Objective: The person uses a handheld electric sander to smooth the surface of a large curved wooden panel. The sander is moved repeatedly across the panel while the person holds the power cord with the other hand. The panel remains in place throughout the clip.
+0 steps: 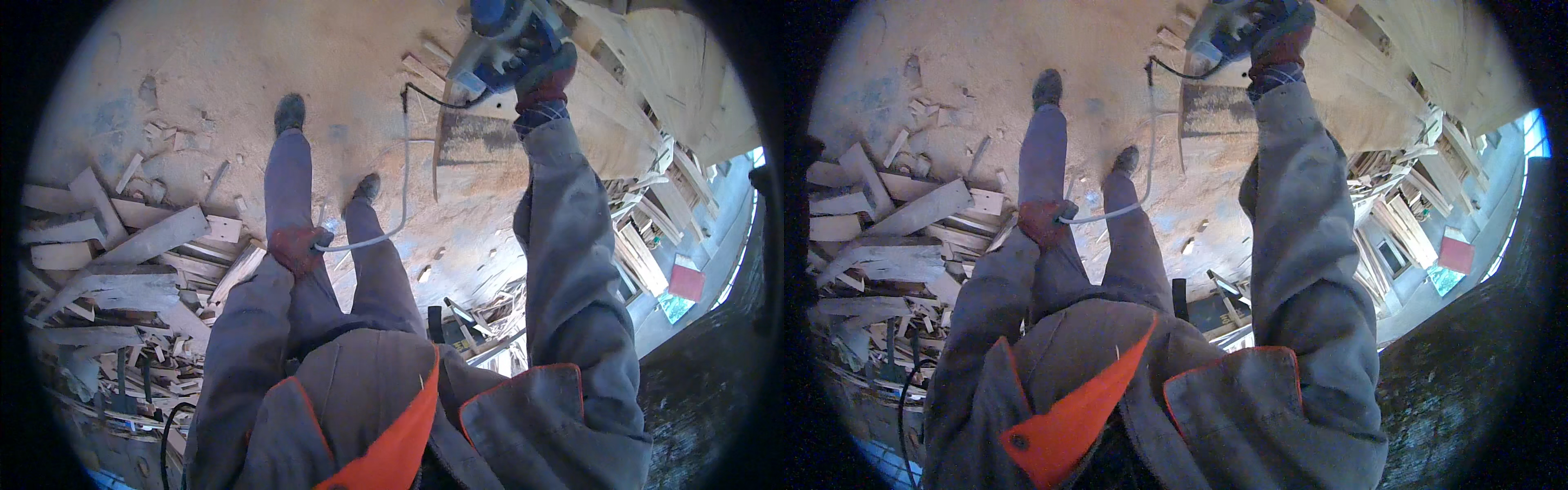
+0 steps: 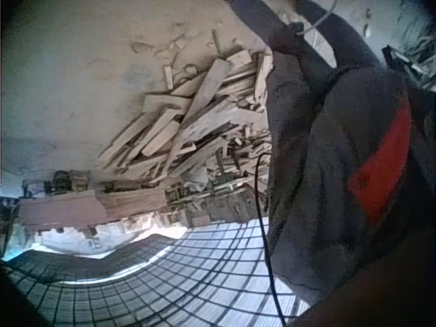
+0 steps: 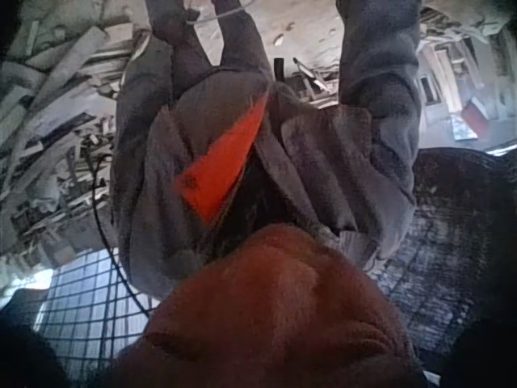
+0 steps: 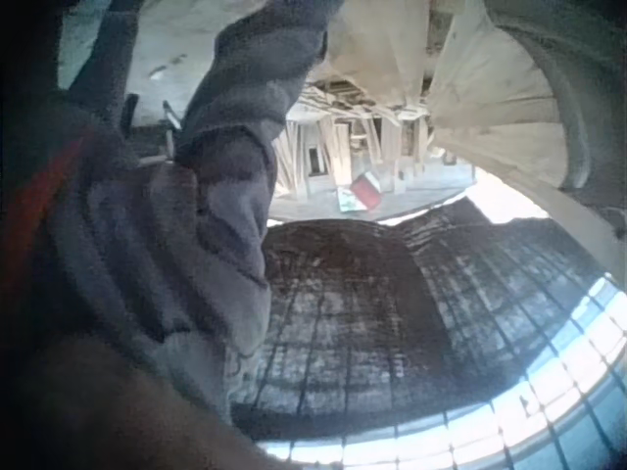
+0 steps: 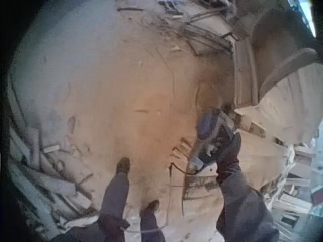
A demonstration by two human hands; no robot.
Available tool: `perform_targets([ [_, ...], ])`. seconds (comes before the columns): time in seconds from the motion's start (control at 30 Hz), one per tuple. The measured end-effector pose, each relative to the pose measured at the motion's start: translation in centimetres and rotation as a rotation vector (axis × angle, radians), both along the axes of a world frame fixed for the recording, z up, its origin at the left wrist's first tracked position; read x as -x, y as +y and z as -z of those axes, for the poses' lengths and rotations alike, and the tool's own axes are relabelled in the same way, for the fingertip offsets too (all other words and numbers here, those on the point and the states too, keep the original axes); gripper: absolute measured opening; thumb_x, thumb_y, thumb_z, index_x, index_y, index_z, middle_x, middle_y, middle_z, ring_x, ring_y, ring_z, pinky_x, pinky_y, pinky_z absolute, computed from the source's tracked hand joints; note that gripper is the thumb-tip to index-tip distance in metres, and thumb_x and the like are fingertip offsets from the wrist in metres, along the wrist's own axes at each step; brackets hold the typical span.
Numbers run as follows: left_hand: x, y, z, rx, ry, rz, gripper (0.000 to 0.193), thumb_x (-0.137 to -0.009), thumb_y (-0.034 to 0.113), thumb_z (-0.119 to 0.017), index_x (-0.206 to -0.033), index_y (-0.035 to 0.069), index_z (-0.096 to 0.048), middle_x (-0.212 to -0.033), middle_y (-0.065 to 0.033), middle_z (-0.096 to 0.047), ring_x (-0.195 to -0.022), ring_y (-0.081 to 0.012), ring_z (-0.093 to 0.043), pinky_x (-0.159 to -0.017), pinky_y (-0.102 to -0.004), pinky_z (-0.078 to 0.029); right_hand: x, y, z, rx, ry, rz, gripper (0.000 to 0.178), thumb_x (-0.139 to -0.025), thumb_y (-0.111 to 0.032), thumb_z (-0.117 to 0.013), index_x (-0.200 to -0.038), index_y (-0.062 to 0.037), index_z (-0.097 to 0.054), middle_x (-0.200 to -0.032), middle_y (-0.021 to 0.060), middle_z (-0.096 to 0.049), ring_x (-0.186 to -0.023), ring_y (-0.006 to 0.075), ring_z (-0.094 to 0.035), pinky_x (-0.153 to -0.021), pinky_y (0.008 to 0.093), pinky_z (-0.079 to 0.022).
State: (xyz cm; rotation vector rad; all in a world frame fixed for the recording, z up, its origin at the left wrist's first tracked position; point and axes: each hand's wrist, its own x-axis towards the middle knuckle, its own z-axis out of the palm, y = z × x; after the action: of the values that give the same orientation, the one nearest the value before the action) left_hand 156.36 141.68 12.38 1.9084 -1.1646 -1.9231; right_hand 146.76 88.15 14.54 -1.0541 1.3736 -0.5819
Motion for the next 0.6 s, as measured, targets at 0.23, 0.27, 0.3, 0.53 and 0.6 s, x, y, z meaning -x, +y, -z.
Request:
perform_targets([
  [0.23,2.8,0.0,1.3,0.094,-0.121,0.072,0.037,-0.079,0.029,-0.074,-0.114,0.020,-0.068,-0.108,-0.0097,-0.070,-0.096,-0.0349,-0.069,-0.085,-0.0474,-0.055,6.2,12.0,-1.0,-0.001,-0.085,-0.008,0.051,-0.104,-0.046,-0.040,-0.122,-0.0063,-0.066,-0.091,0.0057,-0.070,-0.073,0.0162,-0.061,-0.065,0.0306,-0.050],
  [0.27,3.1,0.1,1.7,0.106,-0.133,0.059,0.035,-0.079,0.030,-0.073,-0.113,0.020,-0.069,-0.108,-0.0093,-0.070,-0.097,-0.0345,-0.069,-0.084,-0.0474,-0.055,7.2,14.2,-1.4,-0.010,-0.149,-0.012,0.047,-0.105,-0.043,-0.042,-0.122,-0.0063,-0.066,-0.092,0.0050,-0.070,-0.073,0.0150,-0.061,-0.067,0.0292,-0.050],
  [0.3,3.4,0.2,2.1,0.107,-0.144,0.048,0.036,-0.080,0.030,-0.072,-0.114,0.020,-0.069,-0.109,-0.0095,-0.070,-0.097,-0.0341,-0.069,-0.084,-0.0473,-0.055,7.9,16.2,-1.8,-0.054,-0.087,0.072,0.044,-0.105,-0.040,-0.044,-0.124,-0.0067,-0.065,-0.093,0.0041,-0.070,-0.073,0.0137,-0.061,-0.069,0.0279,-0.049],
  [0.53,3.9,-0.1,4.2,-0.050,-0.129,-0.156,0.041,-0.081,0.037,-0.070,-0.118,0.020,-0.069,-0.109,-0.0117,-0.071,-0.092,-0.0348,-0.070,-0.082,-0.0472,-0.055,6.1,15.8,-1.8,0.043,0.047,0.090,0.038,-0.107,-0.032,-0.046,-0.129,-0.0051,-0.062,-0.093,-0.0006,-0.066,-0.067,0.0065,-0.056,-0.057,0.0214,-0.045],
  [0.6,3.1,-0.1,4.1,0.078,-0.172,0.104,0.042,-0.081,0.040,-0.070,-0.118,0.020,-0.070,-0.108,-0.0121,-0.071,-0.091,-0.0352,-0.071,-0.082,-0.0474,-0.055,4.2,13.4,-1.6,0.073,0.183,0.020,0.038,-0.107,-0.032,-0.046,-0.128,-0.0049,-0.062,-0.093,-0.0001,-0.067,-0.066,0.0068,-0.057,-0.056,0.0217,-0.045],
])
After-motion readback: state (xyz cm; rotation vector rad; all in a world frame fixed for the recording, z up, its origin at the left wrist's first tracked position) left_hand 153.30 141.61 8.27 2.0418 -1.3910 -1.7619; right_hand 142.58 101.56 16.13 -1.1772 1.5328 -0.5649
